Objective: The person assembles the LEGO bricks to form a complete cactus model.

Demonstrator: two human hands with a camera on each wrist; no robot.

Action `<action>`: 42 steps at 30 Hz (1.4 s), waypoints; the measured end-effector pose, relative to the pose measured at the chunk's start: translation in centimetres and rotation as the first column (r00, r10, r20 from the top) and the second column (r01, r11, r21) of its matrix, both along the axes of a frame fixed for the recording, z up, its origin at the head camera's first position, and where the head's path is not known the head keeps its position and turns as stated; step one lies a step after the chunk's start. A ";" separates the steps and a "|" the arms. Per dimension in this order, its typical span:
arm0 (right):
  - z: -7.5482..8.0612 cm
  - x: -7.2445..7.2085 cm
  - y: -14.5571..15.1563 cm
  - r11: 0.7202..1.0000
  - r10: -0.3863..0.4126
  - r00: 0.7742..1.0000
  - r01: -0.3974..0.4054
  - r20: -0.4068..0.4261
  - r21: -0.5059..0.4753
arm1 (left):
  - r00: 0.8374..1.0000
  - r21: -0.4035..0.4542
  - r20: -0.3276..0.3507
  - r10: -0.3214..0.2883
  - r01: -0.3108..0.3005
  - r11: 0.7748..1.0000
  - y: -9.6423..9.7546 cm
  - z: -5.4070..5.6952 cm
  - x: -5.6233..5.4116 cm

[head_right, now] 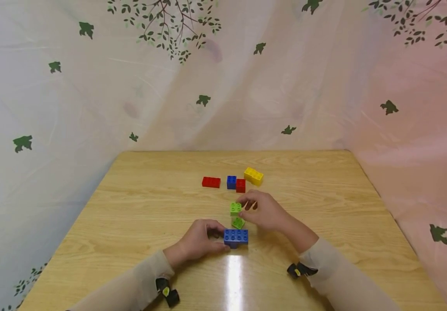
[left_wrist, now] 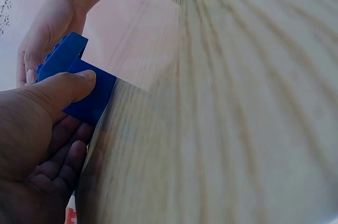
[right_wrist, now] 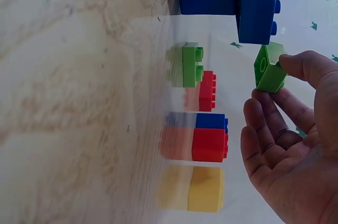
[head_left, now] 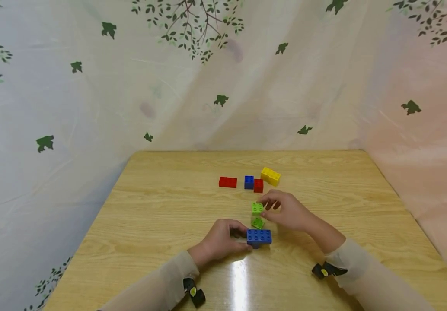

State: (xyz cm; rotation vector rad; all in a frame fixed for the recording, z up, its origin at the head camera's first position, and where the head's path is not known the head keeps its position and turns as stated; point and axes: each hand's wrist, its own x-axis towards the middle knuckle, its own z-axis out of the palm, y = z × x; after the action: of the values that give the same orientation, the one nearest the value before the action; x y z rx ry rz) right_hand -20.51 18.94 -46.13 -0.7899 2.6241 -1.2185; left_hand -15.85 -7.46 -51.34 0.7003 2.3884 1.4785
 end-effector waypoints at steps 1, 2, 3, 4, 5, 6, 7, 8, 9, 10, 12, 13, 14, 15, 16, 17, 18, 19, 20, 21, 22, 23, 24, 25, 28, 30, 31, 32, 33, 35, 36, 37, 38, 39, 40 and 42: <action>0.0 0.1 0.0 1.000 0.002 1.000 -0.002 0.001 -0.004 | 1.000 0.000 -0.001 0.001 -0.001 1.000 0.0 0.0 0.0; 0.1 0.3 0.0 1.000 0.004 1.000 -0.004 0.000 -0.009 | 1.000 0.000 -0.002 0.001 -0.001 1.000 0.0 0.0 0.0; 0.1 0.4 0.0 1.000 0.007 1.000 -0.007 -0.002 -0.013 | 1.000 0.001 -0.003 0.000 0.000 1.000 0.0 0.0 0.0; 0.1 0.5 0.1 1.000 0.010 1.000 -0.010 -0.005 -0.014 | 1.000 0.000 -0.004 0.000 0.000 1.000 0.0 0.0 0.0; 0.1 0.6 0.1 1.000 0.012 1.000 -0.012 -0.009 -0.016 | 1.000 -0.001 -0.006 -0.001 0.001 1.000 0.0 0.0 0.0; 0.1 0.7 0.1 1.000 0.015 1.000 -0.015 -0.011 -0.018 | 1.000 -0.001 -0.008 -0.002 0.002 1.000 0.0 0.0 0.0; 0.1 0.8 0.1 1.000 0.018 1.000 -0.018 -0.013 -0.018 | 1.000 -0.002 -0.010 -0.002 0.002 1.000 0.0 0.0 0.0; 0.1 0.9 0.1 1.000 0.020 1.000 -0.020 -0.016 -0.017 | 1.000 -0.003 -0.011 -0.004 0.004 1.000 0.0 0.0 0.0; 0.2 1.0 0.1 1.000 0.022 1.000 -0.022 -0.015 -0.016 | 1.000 -0.004 -0.012 -0.004 0.004 1.000 0.0 0.0 0.0; 0.2 1.1 0.1 1.000 0.024 1.000 -0.024 -0.017 -0.014 | 1.000 -0.006 -0.014 -0.004 0.004 1.000 0.0 -0.1 0.0; 0.2 1.3 0.1 1.000 0.027 1.000 -0.027 -0.013 -0.015 | 1.000 -0.007 -0.015 -0.003 0.003 1.000 0.0 -0.1 -0.1; 0.2 1.4 0.0 0.999 0.029 1.000 -0.029 -0.013 -0.015 | 1.000 -0.008 -0.016 -0.003 0.003 1.000 0.0 -0.1 -0.1; 0.3 1.5 0.0 0.999 0.030 0.999 -0.030 -0.012 -0.015 | 1.000 -0.009 -0.017 -0.002 0.002 1.000 0.0 0.0 -0.1; 0.3 1.6 0.0 0.999 0.032 0.999 -0.032 -0.013 -0.014 | 1.000 -0.009 -0.016 -0.002 0.001 1.000 0.0 0.0 -0.1; 0.3 1.7 0.0 0.999 0.034 0.999 -0.034 -0.015 -0.014 | 1.000 -0.009 -0.016 -0.002 0.002 1.000 0.0 -0.1 -0.1; 0.4 1.8 0.0 0.999 0.036 0.999 -0.036 -0.017 -0.013 | 1.000 -0.009 -0.014 -0.002 0.002 1.000 -0.1 -0.1 -0.2; 0.4 1.9 0.0 0.999 0.038 0.999 -0.038 -0.019 -0.012 | 1.000 -0.009 -0.013 -0.003 0.003 1.000 -0.1 -0.1 -0.2; 0.4 2.0 0.0 0.999 0.041 0.999 -0.041 -0.019 -0.013 | 1.000 -0.010 -0.012 -0.005 0.005 1.000 -0.1 -0.1 -0.1; 0.4 2.1 0.0 0.999 0.044 0.999 -0.044 -0.022 -0.015 | 1.000 -0.012 -0.011 -0.007 0.007 1.000 -0.1 0.0 -0.1; 0.3 2.3 0.0 0.999 0.048 0.999 -0.048 -0.024 -0.019 | 1.000 -0.012 -0.012 -0.009 0.009 1.000 -0.1 0.0 -0.1; 0.4 2.4 -0.1 0.998 0.052 0.998 -0.052 -0.024 -0.021 | 1.000 -0.013 -0.013 -0.011 0.011 1.000 -0.1 0.0 -0.1; 0.4 2.5 -0.1 0.998 0.055 0.998 -0.056 -0.024 -0.024 | 1.000 -0.014 -0.016 -0.012 0.012 1.000 -0.1 0.0 -0.1; 0.4 2.6 -0.1 0.998 0.058 0.998 -0.059 -0.025 -0.028 | 1.000 -0.016 -0.019 -0.014 0.013 1.000 -0.1 0.0 -0.1; 0.4 2.7 -0.2 0.998 0.060 0.998 -0.061 -0.025 -0.031 | 1.000 -0.017 -0.021 -0.015 0.014 1.000 -0.1 0.0 -0.1; 0.4 3.0 -0.3 0.997 0.067 0.997 -0.068 -0.026 -0.039 | 0.999 -0.018 -0.028 -0.017 0.017 1.000 -0.1 0.0 -0.1; 0.3 3.2 -0.4 0.996 0.074 0.997 -0.075 -0.026 -0.043 | 0.999 -0.021 -0.031 -0.018 0.018 1.000 -0.1 0.1 -0.1; 0.3 3.3 -0.5 0.996 0.076 0.997 -0.077 -0.025 -0.044 | 0.999 -0.022 -0.034 -0.019 0.018 1.000 -0.1 0.1 -0.1; 0.2 3.4 -0.5 0.996 0.079 0.997 -0.080 -0.025 -0.043 | 0.999 -0.023 -0.036 -0.018 0.018 1.000 -0.1 0.1 -0.1; 0.2 3.4 -0.6 0.996 0.081 0.996 -0.082 -0.023 -0.042 | 0.999 -0.025 -0.039 -0.018 0.017 1.000 -0.2 0.1 -0.1; 0.1 3.6 -0.6 0.995 0.086 0.996 -0.087 -0.019 -0.040 | 0.999 -0.030 -0.046 -0.017 0.016 0.999 -0.2 0.2 0.0; 0.0 3.7 -0.6 0.995 0.088 0.996 -0.089 -0.017 -0.038 | 0.999 -0.031 -0.050 -0.018 0.016 0.999 -0.2 0.2 0.0; 0.0 3.7 -0.7 0.995 0.091 0.996 -0.091 -0.016 -0.038 | 0.998 -0.034 -0.052 -0.018 0.016 0.999 -0.2 0.2 0.0; 0.0 3.8 -0.7 0.995 0.095 0.995 -0.095 -0.015 -0.038 | 0.998 -0.036 -0.054 -0.018 0.016 0.999 -0.2 0.2 0.0; -0.1 3.8 -0.7 0.994 0.098 0.995 -0.099 -0.013 -0.039 | 0.998 -0.037 -0.056 -0.019 0.017 0.999 -0.1 0.2 0.0; -0.1 3.9 -0.7 0.994 0.101 0.995 -0.101 -0.014 -0.039 | 0.998 -0.038 -0.057 -0.019 0.017 0.999 -0.1 0.2 0.0; -0.2 4.0 -0.7 0.994 0.104 0.994 -0.104 -0.015 -0.042 | 0.998 -0.032 -0.057 -0.021 0.019 0.999 -0.1 0.2 0.0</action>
State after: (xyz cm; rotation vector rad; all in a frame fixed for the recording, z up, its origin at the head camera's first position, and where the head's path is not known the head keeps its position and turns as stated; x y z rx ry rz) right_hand -16.51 18.24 -46.34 -0.9320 2.5388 -1.2494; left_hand -15.85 -7.56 -51.18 0.7673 2.4340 1.4286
